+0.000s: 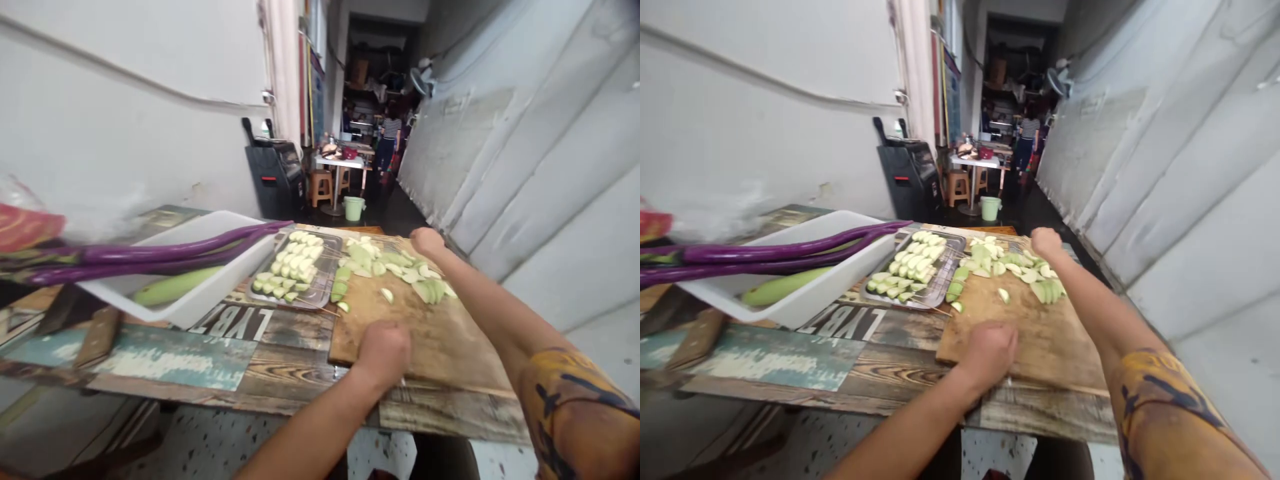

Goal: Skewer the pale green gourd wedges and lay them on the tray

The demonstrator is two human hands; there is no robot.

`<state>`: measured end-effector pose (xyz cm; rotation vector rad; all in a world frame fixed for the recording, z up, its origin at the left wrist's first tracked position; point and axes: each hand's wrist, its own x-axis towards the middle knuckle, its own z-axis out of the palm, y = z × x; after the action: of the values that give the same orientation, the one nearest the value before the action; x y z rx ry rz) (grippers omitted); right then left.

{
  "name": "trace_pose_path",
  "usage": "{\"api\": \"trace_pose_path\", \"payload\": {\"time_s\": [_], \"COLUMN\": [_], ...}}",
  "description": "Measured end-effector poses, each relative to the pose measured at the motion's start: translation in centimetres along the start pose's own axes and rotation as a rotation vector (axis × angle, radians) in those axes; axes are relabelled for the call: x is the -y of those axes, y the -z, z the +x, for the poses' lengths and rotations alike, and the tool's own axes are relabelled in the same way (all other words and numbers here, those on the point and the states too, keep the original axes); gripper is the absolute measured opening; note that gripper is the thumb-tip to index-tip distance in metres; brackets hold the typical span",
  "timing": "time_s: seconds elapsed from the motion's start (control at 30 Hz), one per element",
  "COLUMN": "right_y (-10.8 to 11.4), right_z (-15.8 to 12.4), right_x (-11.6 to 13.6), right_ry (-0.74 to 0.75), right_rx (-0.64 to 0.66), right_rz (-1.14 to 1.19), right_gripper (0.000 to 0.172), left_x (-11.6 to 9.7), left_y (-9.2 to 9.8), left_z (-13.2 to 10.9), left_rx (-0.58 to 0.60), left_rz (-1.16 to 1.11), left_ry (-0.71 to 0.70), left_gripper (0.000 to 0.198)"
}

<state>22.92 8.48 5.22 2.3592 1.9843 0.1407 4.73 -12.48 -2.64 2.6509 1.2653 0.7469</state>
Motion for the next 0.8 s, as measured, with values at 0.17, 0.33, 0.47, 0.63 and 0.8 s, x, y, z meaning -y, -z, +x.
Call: {"api": "trace_pose_path", "payload": {"time_s": [0.17, 0.33, 0.47, 0.63, 0.8], "right_y": [-3.4, -6.2, -7.0, -7.4, -7.5], "right_z": [-2.2, -2.8, -2.4, -2.0, -2.4], "right_x": [-9.0, -10.3, -9.9, -9.3, -9.2], "right_ry": [-0.17, -0.157, -0.163, -0.131, -0.081], "right_rx": [0.083, 0.105, 0.077, 0.031, -0.002], "right_rz": [-0.022, 0.058, 0.112, 0.156, 0.23], "right_gripper": [0.039, 0.039, 0.036, 0.029, 0.028], "left_x": [-0.1, -0.1, 0.0, 0.1, 0.2], "left_y": [0.5, 0.4, 0.5, 0.3, 0.4], "left_z": [-0.2, -0.3, -0.4, -0.3, -0.1], "left_rx": [-0.046, -0.063, -0.068, -0.068, -0.066], "left_rz": [-0.025, -0.051, -0.07, -0.116, -0.154], "left_ry": [0.038, 0.017, 0.017, 0.029, 0.091], "left_gripper": [0.026, 0.027, 0.027, 0.026, 0.027]}}
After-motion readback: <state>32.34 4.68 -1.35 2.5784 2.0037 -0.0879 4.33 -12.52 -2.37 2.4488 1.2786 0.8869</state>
